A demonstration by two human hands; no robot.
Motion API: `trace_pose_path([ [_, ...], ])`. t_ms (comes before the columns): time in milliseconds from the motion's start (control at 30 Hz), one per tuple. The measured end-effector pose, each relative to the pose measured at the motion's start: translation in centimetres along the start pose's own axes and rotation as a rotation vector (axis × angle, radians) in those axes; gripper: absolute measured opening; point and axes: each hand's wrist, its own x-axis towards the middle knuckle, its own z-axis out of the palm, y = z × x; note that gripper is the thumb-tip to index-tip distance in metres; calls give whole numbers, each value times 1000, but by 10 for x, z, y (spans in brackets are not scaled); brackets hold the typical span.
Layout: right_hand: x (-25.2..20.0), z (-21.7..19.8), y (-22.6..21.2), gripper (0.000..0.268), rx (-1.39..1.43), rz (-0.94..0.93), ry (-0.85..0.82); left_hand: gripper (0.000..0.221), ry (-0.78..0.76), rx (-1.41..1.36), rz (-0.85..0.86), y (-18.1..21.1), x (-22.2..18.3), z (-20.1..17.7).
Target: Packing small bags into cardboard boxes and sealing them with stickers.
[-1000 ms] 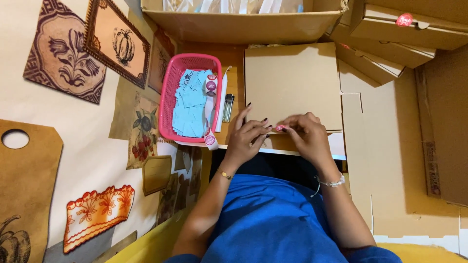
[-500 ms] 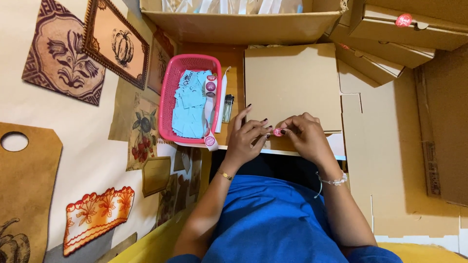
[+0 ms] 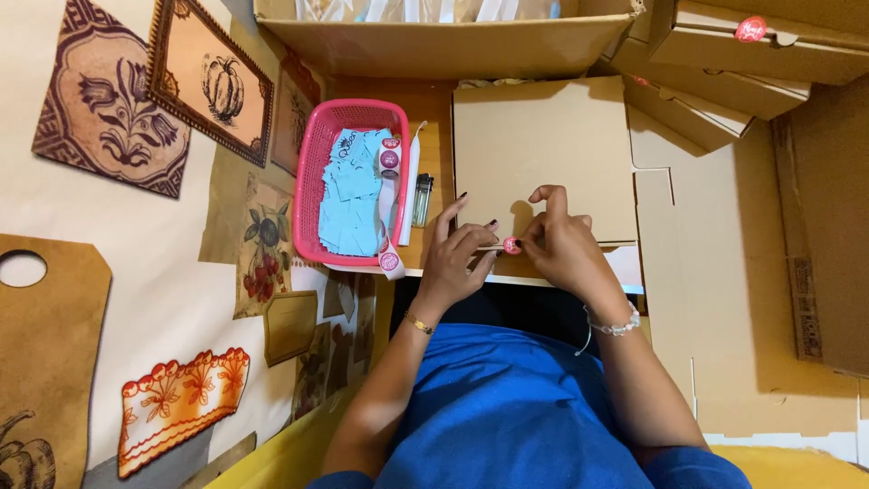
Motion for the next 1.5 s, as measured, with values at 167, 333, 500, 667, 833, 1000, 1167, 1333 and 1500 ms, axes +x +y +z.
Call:
trace_pose_path([
  [167, 2, -1, -3, 62, -15, 29, -48, 22, 16, 4, 75, 19, 16, -14],
  [333, 3, 5, -3, 58, -61, 29, -30, 25, 24, 44, 79, 7, 4, -4],
  [500, 1, 8, -6, 55, -89, 34, 2, 28, 15, 66, 53, -1, -3, 2],
  [667, 9, 8, 20, 68, -306, 21, 245, 23, -12, 56, 25, 0, -4, 1],
  [833, -15, 15, 7, 50, -349, -218, 363, 17, 5, 41, 19, -3, -5, 2],
  [1000, -42, 52, 1, 55, -557, -294, 414, 16, 11, 11, -8, -2, -4, 0],
  [1167, -46, 68, 3, 53, -527, -269, 619, 14, 20, 1, 9, 3, -2, 0],
  [1333, -48, 69, 16, 52, -411, -318, 653, 15, 27, -2, 20, -1, -5, 2],
  [1500, -44, 58, 29, 29, -205, -335, 722, 15, 34, 0, 25, -1, -4, 0],
])
